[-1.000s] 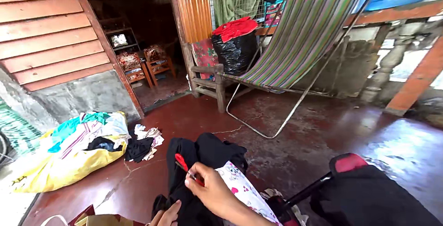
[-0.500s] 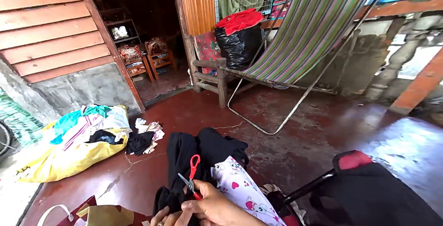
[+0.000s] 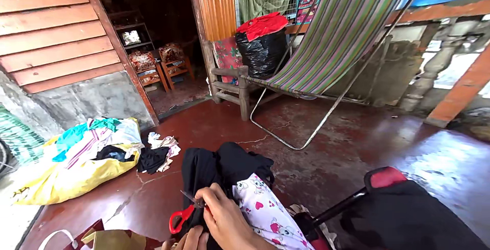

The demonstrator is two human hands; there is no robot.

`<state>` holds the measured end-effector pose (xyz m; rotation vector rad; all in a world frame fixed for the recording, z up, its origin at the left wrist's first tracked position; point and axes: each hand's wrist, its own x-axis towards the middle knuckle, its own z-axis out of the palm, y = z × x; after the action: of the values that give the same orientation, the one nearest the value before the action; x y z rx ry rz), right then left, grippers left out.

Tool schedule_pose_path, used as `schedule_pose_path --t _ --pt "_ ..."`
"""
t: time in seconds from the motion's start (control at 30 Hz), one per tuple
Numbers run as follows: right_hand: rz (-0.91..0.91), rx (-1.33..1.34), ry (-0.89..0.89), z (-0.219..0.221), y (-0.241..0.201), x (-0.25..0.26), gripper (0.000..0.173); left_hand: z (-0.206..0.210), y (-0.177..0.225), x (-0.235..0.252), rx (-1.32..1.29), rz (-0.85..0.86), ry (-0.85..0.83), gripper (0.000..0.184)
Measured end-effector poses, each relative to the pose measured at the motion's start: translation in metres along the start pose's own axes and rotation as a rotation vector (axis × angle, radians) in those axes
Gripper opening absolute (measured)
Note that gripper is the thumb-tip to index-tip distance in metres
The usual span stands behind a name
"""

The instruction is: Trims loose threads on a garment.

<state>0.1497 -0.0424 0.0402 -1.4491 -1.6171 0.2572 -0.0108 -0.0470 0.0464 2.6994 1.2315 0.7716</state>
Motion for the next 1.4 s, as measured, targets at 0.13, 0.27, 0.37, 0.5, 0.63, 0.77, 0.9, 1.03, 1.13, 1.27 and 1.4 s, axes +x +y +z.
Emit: schedule_pose_path --t 0.13,0.27,0.37,0.5,0.63,0.77,0.9,1.03,1.13,1.27,1.4 --pt "-0.010 -0.076 0.050 0.007 0.004 0.011 0.029 0.003 -0.003 0.004 0.029 0.026 0.032 0.030" --pt "0.173 -0.082 0.031 -0.006 0.023 0.029 0.034 -0.005 -0.005 -0.013 -0.010 0.097 0.106 0.026" --pt "0.231 0.049 -0.039 -0.022 0.024 0.036 0.034 -0.010 -0.023 -0.018 -0.050 0.143 0.091 0.024" --pt "0.245 0.227 -0.145 -0.035 0.012 0.036 0.023 -0.019 -0.038 -0.016 -0.063 0.152 -0.006 0.023" --pt "0.239 0.320 -0.195 -0.034 -0.004 0.033 0.019 -0.019 -0.025 -0.002 0.164 0.173 0.023 0.047" --pt "0.232 0.301 -0.233 -0.036 -0.007 0.031 0.022 -0.001 -0.013 0.016 0.291 0.254 0.144 0.046" --pt "0.283 0.237 -0.213 -0.033 -0.005 0.031 0.025 0.016 -0.007 0.023 0.237 0.343 0.222 0.029" --pt "0.408 0.337 -0.206 -0.030 -0.008 0.035 0.026 0.012 0.007 0.017 0.104 0.385 0.197 0.021" --pt "0.452 0.364 -0.189 -0.023 -0.013 0.041 0.026 0.012 0.008 0.017 -0.048 0.340 0.144 0.025" --pt "0.335 0.073 -0.139 -0.011 -0.015 0.045 0.028 0.011 0.004 0.015 -0.160 0.213 0.091 0.029" --pt "0.034 -0.317 -0.119 0.010 -0.008 0.037 0.033 0.015 -0.002 0.004 0.005 0.214 -0.016 0.033"
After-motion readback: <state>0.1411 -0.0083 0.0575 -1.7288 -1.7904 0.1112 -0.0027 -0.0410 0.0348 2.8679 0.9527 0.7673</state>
